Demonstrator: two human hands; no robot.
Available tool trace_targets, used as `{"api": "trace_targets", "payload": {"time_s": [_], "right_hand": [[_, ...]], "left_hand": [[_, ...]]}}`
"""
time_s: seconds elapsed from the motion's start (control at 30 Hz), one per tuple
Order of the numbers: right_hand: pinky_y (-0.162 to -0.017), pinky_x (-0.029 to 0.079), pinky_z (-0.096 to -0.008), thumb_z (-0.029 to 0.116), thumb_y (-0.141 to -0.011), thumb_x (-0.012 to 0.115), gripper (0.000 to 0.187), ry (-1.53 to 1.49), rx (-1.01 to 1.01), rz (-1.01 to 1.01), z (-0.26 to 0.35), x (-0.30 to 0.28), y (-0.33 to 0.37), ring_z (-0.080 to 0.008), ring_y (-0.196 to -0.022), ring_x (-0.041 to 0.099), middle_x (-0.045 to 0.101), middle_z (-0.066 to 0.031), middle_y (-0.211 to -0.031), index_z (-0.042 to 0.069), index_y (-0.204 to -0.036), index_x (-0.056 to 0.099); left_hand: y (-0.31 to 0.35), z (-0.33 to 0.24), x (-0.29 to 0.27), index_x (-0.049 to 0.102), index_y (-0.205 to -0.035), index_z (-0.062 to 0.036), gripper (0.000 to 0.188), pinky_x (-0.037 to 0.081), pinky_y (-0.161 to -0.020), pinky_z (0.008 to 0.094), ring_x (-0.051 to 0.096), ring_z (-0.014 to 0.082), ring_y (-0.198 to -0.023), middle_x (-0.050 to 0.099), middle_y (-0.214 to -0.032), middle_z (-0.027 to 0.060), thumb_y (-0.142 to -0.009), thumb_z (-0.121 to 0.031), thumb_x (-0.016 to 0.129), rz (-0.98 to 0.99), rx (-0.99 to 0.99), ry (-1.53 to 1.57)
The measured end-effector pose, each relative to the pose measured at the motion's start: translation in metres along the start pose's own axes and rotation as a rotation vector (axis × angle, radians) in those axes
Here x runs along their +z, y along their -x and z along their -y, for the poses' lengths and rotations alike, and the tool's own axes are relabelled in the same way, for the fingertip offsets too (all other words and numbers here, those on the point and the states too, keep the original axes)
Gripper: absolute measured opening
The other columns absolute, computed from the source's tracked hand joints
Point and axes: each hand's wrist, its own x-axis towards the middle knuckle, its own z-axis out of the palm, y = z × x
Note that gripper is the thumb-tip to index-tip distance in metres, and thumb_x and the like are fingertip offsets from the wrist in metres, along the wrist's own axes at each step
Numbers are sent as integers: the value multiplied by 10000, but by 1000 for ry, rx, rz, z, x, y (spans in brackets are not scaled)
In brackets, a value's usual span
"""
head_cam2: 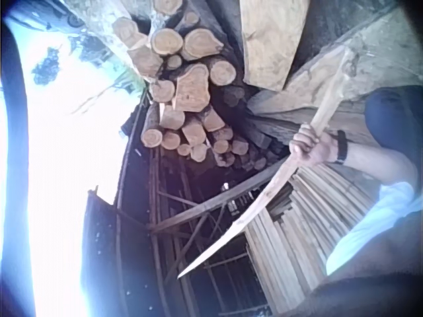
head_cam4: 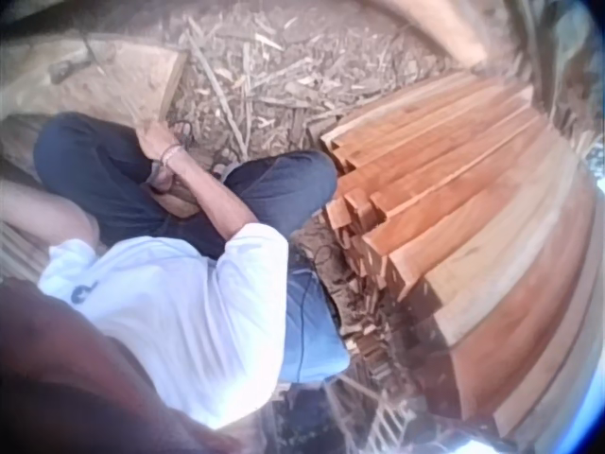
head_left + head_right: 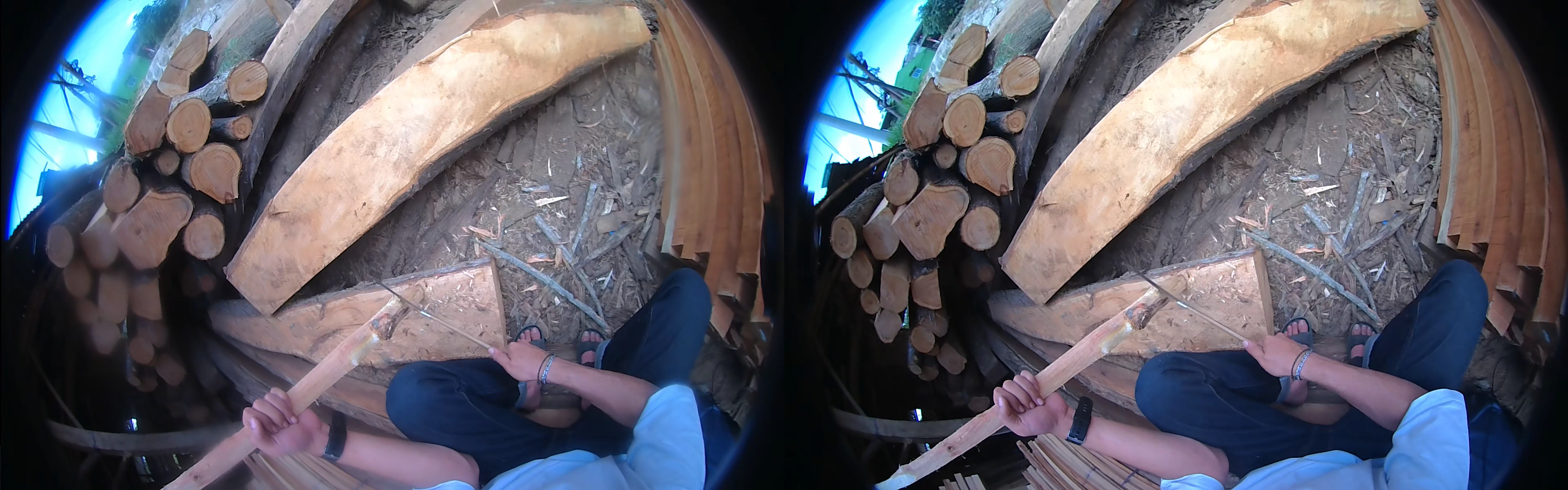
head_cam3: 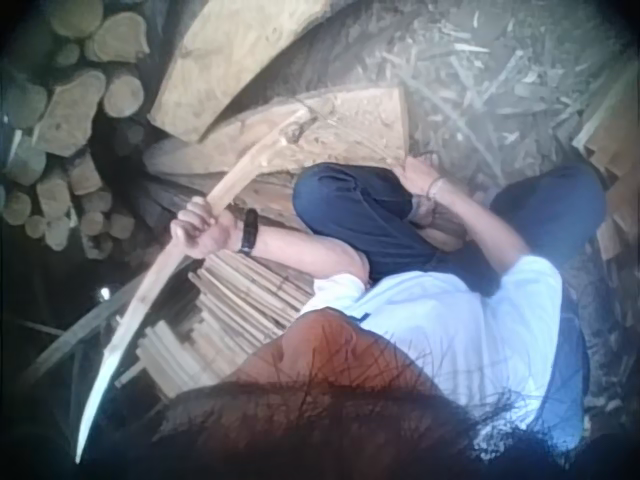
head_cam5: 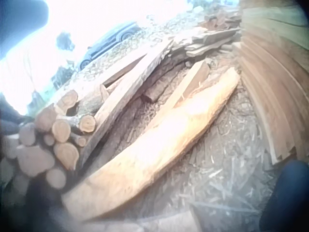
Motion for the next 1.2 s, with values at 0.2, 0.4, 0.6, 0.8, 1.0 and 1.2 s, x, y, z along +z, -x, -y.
{"api": "trace_targets", "payload": {"time_s": [0.2,0.4,0.6,0.8,1.0,1.2], "right_hand": [[-902,404,-506,545,-939,325,689,3,95,-12,-12,3,-10,-483,-823,603,606,-343,-778,-27,-810,686],[-972,321,-546,561,-936,309,684,59,20,-92,-32,27,-14,-485,-879,602,611,-352,-836,1,-863,696],[-982,318,-558,574,-928,315,713,-20,25,46,25,-19,16,-478,-885,607,615,-343,-824,-17,-823,700],[-910,388,-525,581,-924,321,736,94,-22,-117,9,1,8,-465,-817,623,618,-326,-767,-38,-768,688],[-957,307,-591,557,-938,308,688,-31,23,-43,-18,9,-10,-501,-867,598,607,-348,-795,4,-827,702],[-983,334,-557,553,-940,318,686,-186,94,60,-25,7,-11,-493,-885,600,606,-350,-804,-7,-839,702]], "left_hand": [[0,0,-1,280,-579,-160,359,237,-449,238,226,76,-384,276,-468,-22,-894,-169,452,23,-2,17],[1,1,0,291,-574,-156,357,236,-457,243,232,79,-383,275,-463,-19,-891,-170,457,79,-11,40],[4,-5,-10,296,-570,-157,354,241,-463,247,243,82,-378,282,-455,-16,-877,-176,469,126,-17,40],[2,-3,-4,296,-563,-157,357,244,-461,247,244,80,-371,285,-448,-15,-871,-179,474,160,-23,32],[0,0,0,300,-561,-155,356,244,-457,247,250,78,-368,292,-444,-15,-869,-181,477,183,-21,34],[3,3,0,298,-561,-155,358,242,-455,246,252,79,-367,300,-444,-13,-871,-179,476,154,-21,59]]}}
